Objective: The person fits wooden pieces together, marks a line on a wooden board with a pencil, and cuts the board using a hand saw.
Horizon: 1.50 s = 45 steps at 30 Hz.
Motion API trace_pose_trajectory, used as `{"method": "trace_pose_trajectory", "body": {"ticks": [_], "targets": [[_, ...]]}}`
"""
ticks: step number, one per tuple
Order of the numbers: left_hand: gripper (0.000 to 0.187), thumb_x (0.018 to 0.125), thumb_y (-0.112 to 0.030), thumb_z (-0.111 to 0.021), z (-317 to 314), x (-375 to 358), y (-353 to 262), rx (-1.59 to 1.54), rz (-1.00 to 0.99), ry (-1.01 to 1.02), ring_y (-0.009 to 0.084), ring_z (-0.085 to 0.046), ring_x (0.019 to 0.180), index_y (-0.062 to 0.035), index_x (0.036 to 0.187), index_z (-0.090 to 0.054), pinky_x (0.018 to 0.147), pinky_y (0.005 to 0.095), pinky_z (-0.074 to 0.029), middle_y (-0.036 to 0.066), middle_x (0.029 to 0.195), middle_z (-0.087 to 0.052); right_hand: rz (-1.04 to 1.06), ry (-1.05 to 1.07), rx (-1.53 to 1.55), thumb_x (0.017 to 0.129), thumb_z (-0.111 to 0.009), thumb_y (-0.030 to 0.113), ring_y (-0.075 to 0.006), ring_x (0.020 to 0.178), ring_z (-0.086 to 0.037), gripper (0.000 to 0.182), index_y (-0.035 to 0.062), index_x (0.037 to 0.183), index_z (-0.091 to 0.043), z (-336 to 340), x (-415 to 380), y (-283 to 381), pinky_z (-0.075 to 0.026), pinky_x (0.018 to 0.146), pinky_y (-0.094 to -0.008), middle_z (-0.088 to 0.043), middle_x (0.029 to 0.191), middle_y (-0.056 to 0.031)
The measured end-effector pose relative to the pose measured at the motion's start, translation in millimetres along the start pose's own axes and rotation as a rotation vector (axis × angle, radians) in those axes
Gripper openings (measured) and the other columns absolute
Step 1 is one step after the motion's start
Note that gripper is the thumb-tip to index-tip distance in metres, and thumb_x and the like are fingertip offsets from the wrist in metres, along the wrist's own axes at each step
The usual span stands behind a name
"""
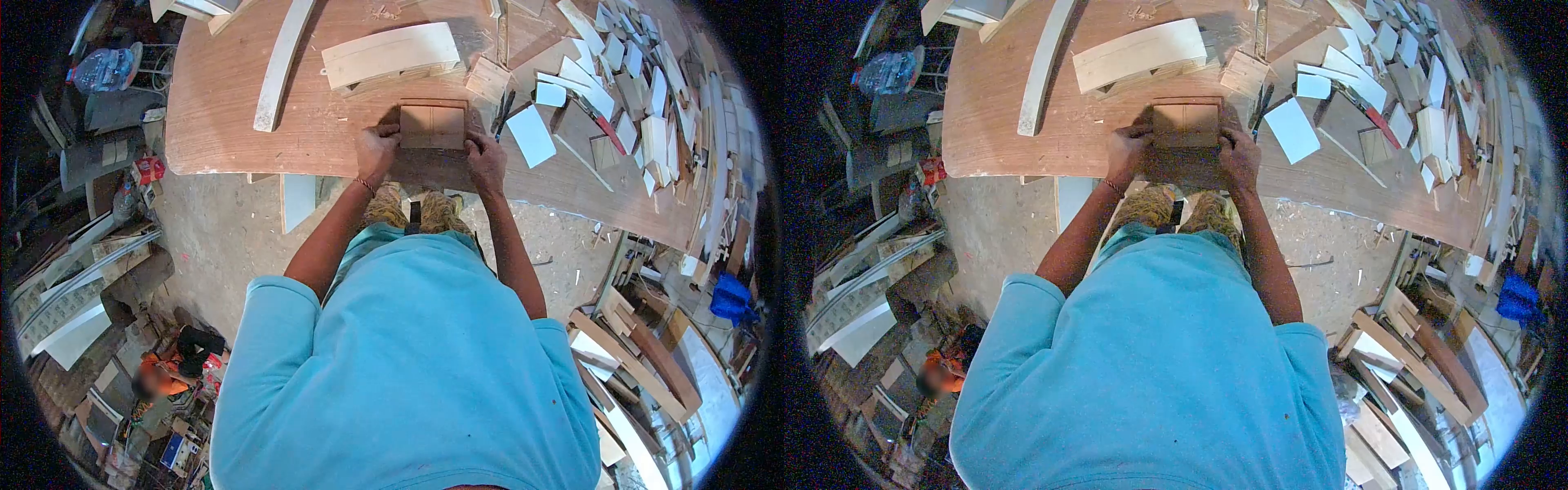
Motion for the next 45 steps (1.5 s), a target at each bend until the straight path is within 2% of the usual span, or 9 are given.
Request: {"method": "trace_pose_trajectory", "body": {"ticks": [13,16,18,19,21,22,24,27,45], "targets": [[0.023,0.067,-0.012,-0.063,3,12,-16,0.090,-0.192,0.061,0.0274,-0.062,0.070,-0.0018,0.087,-0.066,0.067,0.0321,-0.047,0.017,0.073,-0.063,0.154,0.049,0.022,0.061,-0.068,0.001,-0.0252,0.077,-0.060,0.054,0.0095,0.112,-0.055,-8,-20,20,-0.049,0.070,-0.0324,-0.057,0.090,-0.0126],[0.028,0.070,-0.008,-0.063,-2,1,-27,0.150,-0.345,0.159,0.0274,-0.059,0.088,-0.0024,0.097,-0.062,0.076,0.0305,-0.046,0.017,0.099,-0.060,0.216,0.029,-0.044,0.061,-0.068,0.003,-0.0256,0.079,-0.059,0.052,0.0131,0.110,-0.056,-8,-23,25,-0.049,0.069,-0.0331,-0.054,0.095,-0.0127],[0.034,0.072,-0.002,-0.061,-13,-26,-54,0.395,-0.813,0.211,0.0269,-0.051,0.104,-0.0033,0.105,-0.058,0.083,0.0294,-0.043,0.016,0.120,-0.048,0.264,0.012,-0.055,0.061,-0.068,0.004,-0.0258,0.081,-0.059,0.051,0.0148,0.110,-0.056,-7,-24,29,-0.049,0.069,-0.0330,-0.053,0.098,-0.0129],[0.034,0.072,-0.002,-0.061,-17,-27,-52,0.395,-0.812,0.211,0.0269,-0.051,0.104,-0.0033,0.105,-0.058,0.083,0.0294,-0.043,0.016,0.120,-0.048,0.302,0.005,-0.088,0.062,-0.068,0.005,-0.0263,0.081,-0.059,0.050,0.0152,0.110,-0.057,-9,-24,31,-0.049,0.068,-0.0330,-0.053,0.098,-0.0130],[0.033,0.073,-0.001,-0.059,-37,-4,9,-0.900,0.113,0.465,0.0268,-0.046,0.110,-0.0060,0.105,-0.058,0.088,0.0298,-0.043,0.013,0.126,-0.042,0.340,0.000,-0.122,0.063,-0.067,0.006,-0.0267,0.082,-0.059,0.049,0.0156,0.110,-0.057,-10,-25,34,-0.049,0.068,-0.0330,-0.054,0.098,-0.0131],[0.033,0.073,-0.001,-0.059,-37,-1,15,-0.901,0.113,0.465,0.0268,-0.046,0.110,-0.0060,0.105,-0.058,0.088,0.0298,-0.043,0.013,0.126,-0.042,0.361,0.005,-0.108,0.064,-0.067,0.006,-0.0271,0.082,-0.059,0.048,0.0155,0.110,-0.057,-10,-25,35,-0.049,0.068,-0.0332,-0.054,0.098,-0.0134],[0.030,0.075,-0.003,-0.056,-17,-19,-36,0.154,-0.825,0.262,0.0258,-0.047,0.110,-0.0078,0.104,-0.059,0.089,0.0314,-0.044,0.013,0.121,-0.046,0.380,0.013,-0.095,0.066,-0.066,0.006,-0.0276,0.082,-0.059,0.046,0.0154,0.110,-0.057,-10,-26,36,-0.050,0.068,-0.0335,-0.053,0.099,-0.0137],[0.030,0.076,-0.005,-0.054,-20,-23,-39,0.453,-1.001,0.195,0.0260,-0.049,0.108,-0.0090,0.105,-0.059,0.088,0.0316,-0.045,0.014,0.117,-0.048,0.383,0.018,-0.088,0.068,-0.065,0.007,-0.0282,0.082,-0.059,0.044,0.0157,0.110,-0.057,-12,-26,34,-0.049,0.068,-0.0341,-0.053,0.099,-0.0143],[0.025,0.074,-0.005,-0.056,-25,-8,-36,0.343,-0.976,0.286,0.0299,-0.055,0.093,-0.0051,0.099,-0.058,0.077,0.0341,-0.049,0.015,0.105,-0.052,0.464,0.041,-0.077,0.068,-0.066,0.008,-0.0271,0.081,-0.058,0.043,0.0132,0.109,-0.055,-15,-19,32,-0.049,0.066,-0.0345,-0.052,0.096,-0.0122]]}}
Point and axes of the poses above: each hand's wrist, its own x-axis towards the middle knuckle, its own z-axis out of the back of the hand, y = z × x, the point moved 10 cm from there along x, towards the middle knuckle
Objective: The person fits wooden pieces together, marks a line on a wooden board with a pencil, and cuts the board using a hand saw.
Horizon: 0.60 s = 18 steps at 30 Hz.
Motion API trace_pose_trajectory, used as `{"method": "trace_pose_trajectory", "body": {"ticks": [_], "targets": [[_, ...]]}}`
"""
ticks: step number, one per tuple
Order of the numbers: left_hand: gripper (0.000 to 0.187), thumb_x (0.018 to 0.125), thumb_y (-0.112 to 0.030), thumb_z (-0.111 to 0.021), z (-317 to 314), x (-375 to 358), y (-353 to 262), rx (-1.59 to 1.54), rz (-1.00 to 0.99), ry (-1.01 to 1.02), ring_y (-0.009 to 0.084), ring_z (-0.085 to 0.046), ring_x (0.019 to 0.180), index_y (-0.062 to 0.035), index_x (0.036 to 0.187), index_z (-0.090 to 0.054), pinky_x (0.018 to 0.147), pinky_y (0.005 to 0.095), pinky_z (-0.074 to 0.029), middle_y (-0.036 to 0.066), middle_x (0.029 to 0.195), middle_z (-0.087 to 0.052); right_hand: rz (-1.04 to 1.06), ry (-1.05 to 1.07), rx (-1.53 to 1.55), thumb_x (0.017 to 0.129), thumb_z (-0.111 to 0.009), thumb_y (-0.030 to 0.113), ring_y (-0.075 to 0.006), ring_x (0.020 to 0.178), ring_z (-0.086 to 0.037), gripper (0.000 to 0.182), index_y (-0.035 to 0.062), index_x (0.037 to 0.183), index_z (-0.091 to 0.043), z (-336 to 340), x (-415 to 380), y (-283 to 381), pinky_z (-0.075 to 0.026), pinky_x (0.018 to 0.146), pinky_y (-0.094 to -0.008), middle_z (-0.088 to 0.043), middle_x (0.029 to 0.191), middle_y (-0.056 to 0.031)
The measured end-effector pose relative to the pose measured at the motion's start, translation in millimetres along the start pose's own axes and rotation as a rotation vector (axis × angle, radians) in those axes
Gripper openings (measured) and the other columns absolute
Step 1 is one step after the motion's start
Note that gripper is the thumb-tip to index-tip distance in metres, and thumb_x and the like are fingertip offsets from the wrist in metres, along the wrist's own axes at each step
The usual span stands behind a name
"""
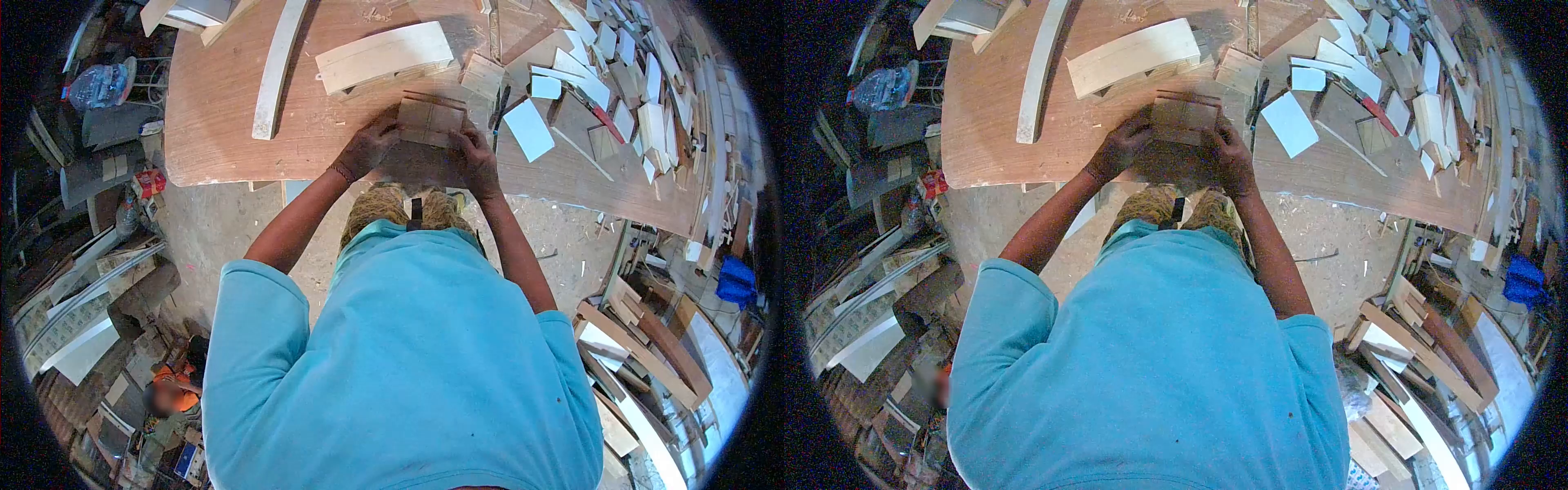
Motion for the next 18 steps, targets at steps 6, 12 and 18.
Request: {"method": "trace_pose_trajectory", "body": {"ticks": [6,12,18], "targets": [[0.023,0.072,-0.008,-0.060,12,6,-19,0.147,-0.134,-0.030,0.0302,-0.055,0.091,-0.0035,0.094,-0.058,0.077,0.0353,-0.049,0.016,0.103,-0.052,0.049,-0.043,-0.029,0.064,-0.068,0.007,-0.0307,0.092,-0.057,0.035,0.0079,0.096,-0.055,6,14,2,-0.049,0.072,-0.0357,-0.047,0.116,-0.0160],[0.023,0.072,-0.009,-0.060,4,4,-7,0.106,-0.065,0.015,0.0308,-0.055,0.091,-0.0036,0.095,-0.058,0.077,0.0365,-0.048,0.016,0.102,-0.052,0.081,0.046,0.042,0.059,-0.071,0.007,-0.0344,0.111,-0.046,0.034,0.0037,0.086,-0.051,2,24,4,-0.045,0.085,-0.0389,-0.039,0.128,-0.0172],[0.023,0.074,-0.010,-0.059,4,5,-7,0.140,-0.070,0.028,0.0305,-0.053,0.099,-0.0033,0.096,-0.059,0.080,0.0346,-0.048,0.017,0.108,-0.051,0.117,0.034,0.055,0.056,-0.072,0.006,-0.0338,0.111,-0.045,0.039,0.0035,0.090,-0.054,3,25,6,-0.045,0.087,-0.0382,-0.040,0.127,-0.0173]]}}
Point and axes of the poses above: each hand's wrist, its own x-axis towards the middle knuckle, its own z-axis out of the back of the hand, y = z × x, the point moved 10 cm from there along x, towards the middle knuckle
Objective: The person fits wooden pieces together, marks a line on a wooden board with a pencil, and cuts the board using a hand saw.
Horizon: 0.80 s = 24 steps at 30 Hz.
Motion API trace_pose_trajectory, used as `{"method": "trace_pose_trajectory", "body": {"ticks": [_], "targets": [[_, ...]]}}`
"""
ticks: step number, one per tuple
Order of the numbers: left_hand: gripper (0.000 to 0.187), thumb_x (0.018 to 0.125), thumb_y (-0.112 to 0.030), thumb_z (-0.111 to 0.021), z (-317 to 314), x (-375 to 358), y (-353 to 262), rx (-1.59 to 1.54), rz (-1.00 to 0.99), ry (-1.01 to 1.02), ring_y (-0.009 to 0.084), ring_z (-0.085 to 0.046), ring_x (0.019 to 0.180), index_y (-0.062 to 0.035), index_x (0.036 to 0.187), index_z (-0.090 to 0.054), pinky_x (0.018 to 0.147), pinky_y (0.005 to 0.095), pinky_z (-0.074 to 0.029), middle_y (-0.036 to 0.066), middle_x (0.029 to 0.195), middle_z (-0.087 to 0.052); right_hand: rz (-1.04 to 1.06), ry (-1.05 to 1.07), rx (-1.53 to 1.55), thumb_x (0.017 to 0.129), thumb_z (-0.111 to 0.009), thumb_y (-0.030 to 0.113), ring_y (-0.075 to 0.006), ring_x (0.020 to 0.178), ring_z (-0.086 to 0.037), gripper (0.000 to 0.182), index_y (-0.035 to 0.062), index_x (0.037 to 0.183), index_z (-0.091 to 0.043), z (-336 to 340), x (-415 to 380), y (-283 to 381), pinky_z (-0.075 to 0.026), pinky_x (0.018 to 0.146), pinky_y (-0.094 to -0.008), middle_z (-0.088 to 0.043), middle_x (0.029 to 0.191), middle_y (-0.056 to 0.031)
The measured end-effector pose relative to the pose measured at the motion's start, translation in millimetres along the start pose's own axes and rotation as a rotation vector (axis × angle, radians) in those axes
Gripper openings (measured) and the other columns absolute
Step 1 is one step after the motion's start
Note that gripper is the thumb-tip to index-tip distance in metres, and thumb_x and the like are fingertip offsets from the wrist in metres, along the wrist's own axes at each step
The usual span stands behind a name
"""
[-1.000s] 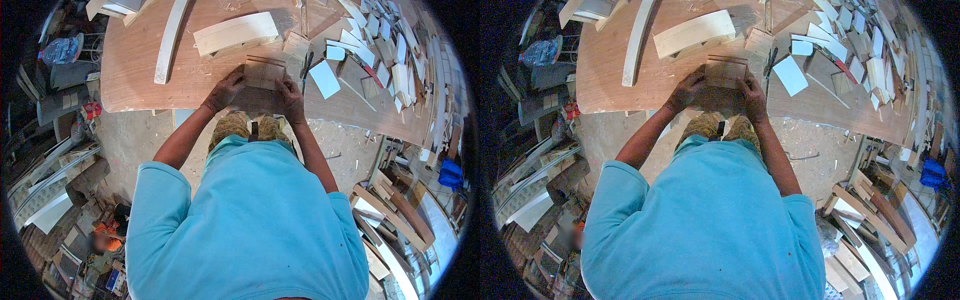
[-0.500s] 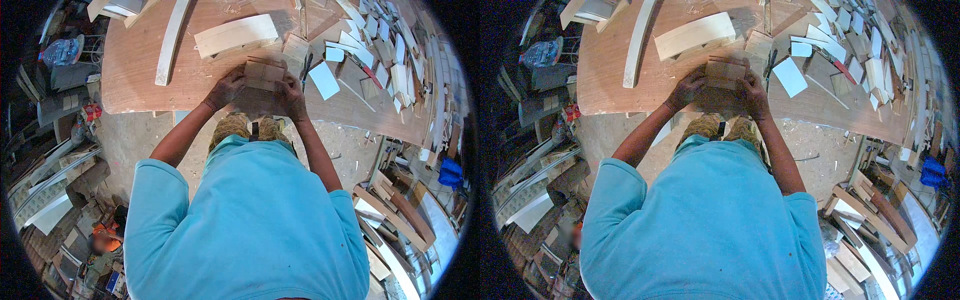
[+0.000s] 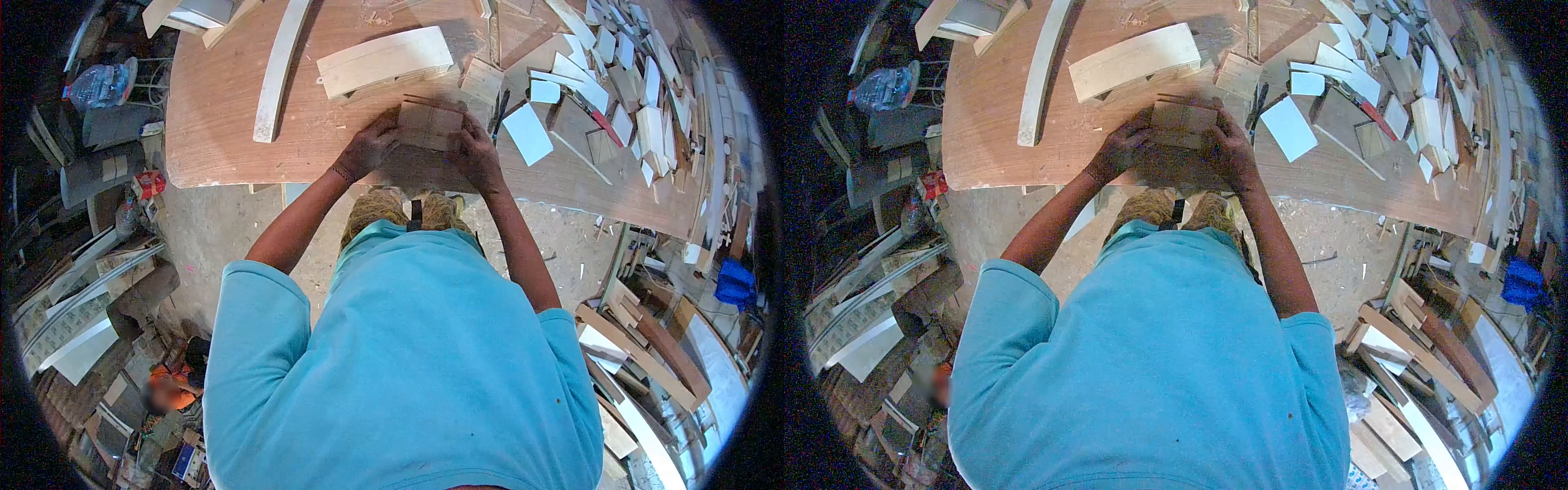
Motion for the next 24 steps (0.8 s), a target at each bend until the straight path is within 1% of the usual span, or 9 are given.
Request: {"method": "trace_pose_trajectory", "body": {"ticks": [4,6,7,9,11,13,15,22,24], "targets": [[0.023,0.076,-0.009,-0.058,7,3,-7,-0.013,-0.047,-0.081,0.0292,-0.052,0.103,-0.0019,0.097,-0.058,0.083,0.0338,-0.048,0.017,0.112,-0.050,-0.051,0.035,-0.032,0.057,-0.071,0.005,-0.0339,0.111,-0.046,0.037,0.0029,0.090,-0.055,-4,-2,-8,-0.044,0.087,-0.0382,-0.040,0.126,-0.0183],[0.023,0.077,-0.008,-0.057,-14,0,25,-0.456,0.317,0.022,0.0291,-0.050,0.106,0.0001,0.098,-0.058,0.086,0.0337,-0.046,0.016,0.114,-0.049,-0.048,0.043,-0.029,0.057,-0.071,0.006,-0.0341,0.111,-0.046,0.036,0.0027,0.089,-0.055,-5,-1,-7,-0.044,0.087,-0.0385,-0.040,0.126,-0.0186],[0.023,0.077,-0.008,-0.057,-14,-1,27,-0.456,0.317,0.022,0.0291,-0.050,0.106,0.0001,0.098,-0.058,0.086,0.0337,-0.046,0.016,0.114,-0.049,-0.028,0.012,-0.001,0.057,-0.071,0.006,-0.0344,0.111,-0.046,0.037,0.0026,0.090,-0.055,0,1,-2,-0.044,0.087,-0.0390,-0.040,0.126,-0.0185],[0.025,0.078,-0.008,-0.056,-8,0,18,-0.396,0.195,0.006,0.0297,-0.048,0.108,0.0015,0.101,-0.057,0.088,0.0341,-0.045,0.016,0.116,-0.049,-0.009,-0.017,0.028,0.057,-0.071,0.007,-0.0348,0.111,-0.045,0.038,0.0026,0.090,-0.054,2,0,-1,-0.043,0.087,-0.0395,-0.040,0.126,-0.0185],[0.024,0.078,-0.007,-0.056,-7,0,17,-0.365,0.230,-0.002,0.0306,-0.047,0.109,0.0015,0.101,-0.056,0.090,0.0345,-0.044,0.016,0.117,-0.048,0.001,0.041,-0.107,0.057,-0.071,0.007,-0.0360,0.112,-0.044,0.042,0.0030,0.094,-0.052,-8,-5,-10,-0.043,0.088,-0.0402,-0.040,0.126,-0.0186],[0.024,0.079,-0.007,-0.055,-6,-3,21,-0.334,0.266,-0.009,0.0315,-0.046,0.110,0.0015,0.102,-0.056,0.091,0.0349,-0.043,0.016,0.118,-0.047,0.026,0.037,-0.112,0.057,-0.071,0.007,-0.0362,0.112,-0.044,0.044,0.0033,0.096,-0.051,-6,-3,-6,-0.042,0.088,-0.0402,-0.040,0.126,-0.0186],[0.022,0.079,-0.007,-0.055,-1,-2,-3,0.016,-0.026,-0.006,0.0312,-0.046,0.111,0.0005,0.099,-0.058,0.092,0.0356,-0.042,0.016,0.118,-0.047,0.051,0.032,-0.117,0.057,-0.071,0.007,-0.0364,0.113,-0.043,0.045,0.0036,0.097,-0.050,-3,-1,-2,-0.042,0.089,-0.0403,-0.041,0.126,-0.0186],[0.020,0.076,-0.007,-0.056,-6,-5,6,-0.049,0.020,-0.024,0.0313,-0.046,0.110,-0.0035,0.096,-0.061,0.091,0.0360,-0.042,0.016,0.119,-0.046,0.028,0.049,-0.075,0.058,-0.071,0.007,-0.0355,0.112,-0.044,0.052,0.0023,0.104,-0.049,-3,-2,-3,-0.042,0.089,-0.0392,-0.041,0.126,-0.0173],[0.021,0.076,-0.007,-0.056,-10,-6,3,0.018,-0.031,0.015,0.0315,-0.047,0.109,-0.0041,0.096,-0.061,0.090,0.0361,-0.043,0.016,0.119,-0.046,0.028,0.053,-0.098,0.058,-0.071,0.007,-0.0354,0.112,-0.044,0.052,0.0019,0.105,-0.049,-6,-3,-5,-0.042,0.089,-0.0389,-0.041,0.126,-0.0169]]}}
Point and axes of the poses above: each hand's wrist, its own x-axis towards the middle knuckle, its own z-axis out of the back of the hand, y = z × x, the point moved 10 cm from there along x, towards the middle knuckle
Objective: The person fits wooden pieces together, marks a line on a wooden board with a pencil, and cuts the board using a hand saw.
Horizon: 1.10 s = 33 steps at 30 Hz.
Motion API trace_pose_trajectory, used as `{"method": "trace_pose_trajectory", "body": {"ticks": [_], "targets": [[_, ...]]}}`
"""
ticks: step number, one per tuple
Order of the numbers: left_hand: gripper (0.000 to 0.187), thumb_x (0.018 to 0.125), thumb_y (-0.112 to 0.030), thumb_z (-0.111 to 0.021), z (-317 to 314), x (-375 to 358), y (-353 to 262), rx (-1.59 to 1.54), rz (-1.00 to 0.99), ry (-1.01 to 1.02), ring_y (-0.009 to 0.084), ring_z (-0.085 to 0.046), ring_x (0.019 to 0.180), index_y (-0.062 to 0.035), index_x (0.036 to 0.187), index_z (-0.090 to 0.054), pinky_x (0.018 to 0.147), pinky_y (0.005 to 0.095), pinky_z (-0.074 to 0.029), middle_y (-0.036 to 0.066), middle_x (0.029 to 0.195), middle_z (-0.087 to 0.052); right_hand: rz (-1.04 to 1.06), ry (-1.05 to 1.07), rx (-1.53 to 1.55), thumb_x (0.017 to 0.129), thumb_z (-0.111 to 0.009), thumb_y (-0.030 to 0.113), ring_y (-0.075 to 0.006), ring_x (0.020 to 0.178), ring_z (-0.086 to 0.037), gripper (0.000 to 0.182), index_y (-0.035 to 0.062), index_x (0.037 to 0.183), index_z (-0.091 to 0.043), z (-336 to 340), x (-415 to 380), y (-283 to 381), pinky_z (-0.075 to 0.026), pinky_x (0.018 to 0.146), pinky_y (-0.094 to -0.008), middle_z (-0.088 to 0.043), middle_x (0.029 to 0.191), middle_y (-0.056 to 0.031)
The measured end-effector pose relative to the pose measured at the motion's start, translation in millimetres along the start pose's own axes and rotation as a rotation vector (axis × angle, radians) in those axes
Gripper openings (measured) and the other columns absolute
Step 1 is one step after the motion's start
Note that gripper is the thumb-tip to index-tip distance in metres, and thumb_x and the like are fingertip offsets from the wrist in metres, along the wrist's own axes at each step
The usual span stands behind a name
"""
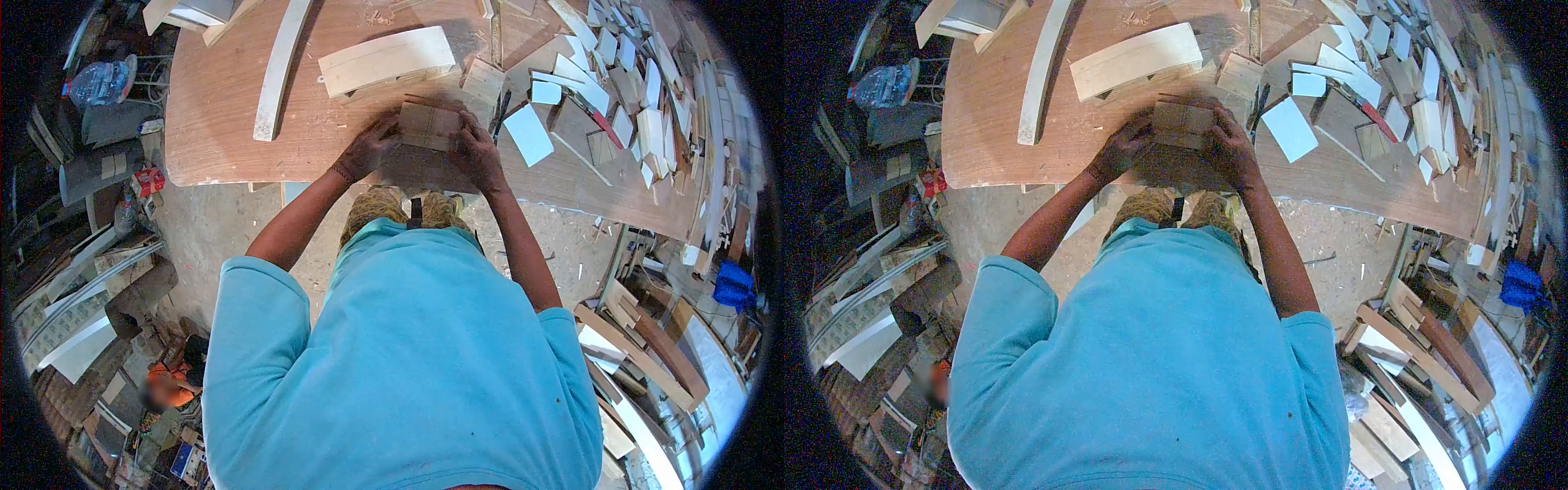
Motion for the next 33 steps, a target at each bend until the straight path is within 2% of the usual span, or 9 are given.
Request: {"method": "trace_pose_trajectory", "body": {"ticks": [10,12,18,21,23,27,28,31,33], "targets": [[0.021,0.076,-0.007,-0.057,-2,-1,13,-0.167,0.151,-0.014,0.0314,-0.052,0.101,-0.0039,0.096,-0.061,0.085,0.0361,-0.046,0.016,0.118,-0.048,0.011,-0.018,0.017,0.056,-0.072,0.006,-0.0343,0.110,-0.046,0.045,0.0023,0.096,-0.050,3,4,1,-0.044,0.086,-0.0377,-0.043,0.125,-0.0140],[0.021,0.076,-0.007,-0.057,2,0,3,-0.083,0.030,-0.035,0.0315,-0.052,0.101,-0.0026,0.096,-0.060,0.085,0.0357,-0.046,0.016,0.116,-0.049,0.033,-0.032,0.030,0.056,-0.072,0.005,-0.0340,0.111,-0.046,0.045,0.0020,0.095,-0.050,3,4,2,-0.044,0.087,-0.0377,-0.043,0.124,-0.0139],[0.018,0.075,-0.005,-0.057,9,1,-7,-0.005,-0.029,-0.041,0.0319,-0.052,0.100,-0.0015,0.093,-0.060,0.085,0.0356,-0.047,0.017,0.115,-0.049,-0.006,-0.015,0.058,0.058,-0.071,0.004,-0.0335,0.111,-0.046,0.043,0.0027,0.095,-0.050,-5,1,-8,-0.045,0.086,-0.0361,-0.043,0.124,-0.0169],[0.017,0.075,-0.004,-0.056,11,3,-6,-0.056,-0.001,-0.057,0.0321,-0.052,0.099,-0.0014,0.092,-0.060,0.083,0.0358,-0.047,0.017,0.114,-0.048,-0.210,-0.015,0.380,0.059,-0.070,0.004,-0.0336,0.110,-0.046,0.040,0.0022,0.093,-0.049,-10,-1,-28,-0.045,0.086,-0.0355,-0.043,0.123,-0.0178],[0.018,0.075,-0.004,-0.056,-4,-2,10,-0.172,0.076,-0.043,0.0319,-0.053,0.099,-0.0011,0.092,-0.060,0.083,0.0358,-0.047,0.017,0.114,-0.048,0.035,-0.014,0.068,0.060,-0.067,0.003,-0.0344,0.110,-0.046,0.036,0.0016,0.091,-0.048,-3,3,-6,-0.045,0.086,-0.0358,-0.043,0.123,-0.0183],[0.017,0.073,-0.004,-0.057,3,5,4,-0.219,0.119,-0.026,0.0309,-0.053,0.097,-0.0016,0.089,-0.060,0.083,0.0357,-0.046,0.017,0.114,-0.048,0.044,-0.039,0.076,0.064,-0.064,0.002,-0.0351,0.110,-0.046,0.030,0.0017,0.089,-0.048,2,4,1,-0.044,0.088,-0.0356,-0.043,0.123,-0.0187],[0.017,0.072,-0.004,-0.057,7,8,-3,-0.194,0.106,-0.027,0.0307,-0.053,0.097,-0.0019,0.089,-0.060,0.083,0.0356,-0.046,0.017,0.114,-0.048,-0.063,-0.042,0.270,0.065,-0.063,0.002,-0.0354,0.111,-0.046,0.030,0.0018,0.091,-0.048,5,7,-4,-0.043,0.088,-0.0353,-0.043,0.123,-0.0187],[0.014,0.072,-0.009,-0.057,10,10,12,-0.477,0.380,-0.123,0.0325,-0.052,0.096,-0.0002,0.082,-0.059,0.083,0.0377,-0.044,0.017,0.115,-0.047,-0.205,-0.061,0.591,0.067,-0.063,0.004,-0.0357,0.110,-0.046,0.031,0.0016,0.094,-0.048,1,7,-13,-0.043,0.088,-0.0349,-0.043,0.123,-0.0187],[0.041,0.079,-0.017,-0.051,5,17,-23,0.232,0.107,0.007,0.0326,-0.038,0.117,0.0025,0.114,-0.047,0.099,0.0384,-0.030,0.018,0.122,-0.043,-0.246,-0.063,0.721,0.067,-0.063,0.005,-0.0357,0.109,-0.047,0.032,0.0013,0.095,-0.048,-2,9,-15,-0.044,0.087,-0.0349,-0.043,0.123,-0.0187]]}}
Point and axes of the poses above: each hand's wrist, its own x-axis towards the middle knuckle, its own z-axis out of the back of the hand, y = z × x, the point moved 10 cm from there along x, towards the middle knuckle
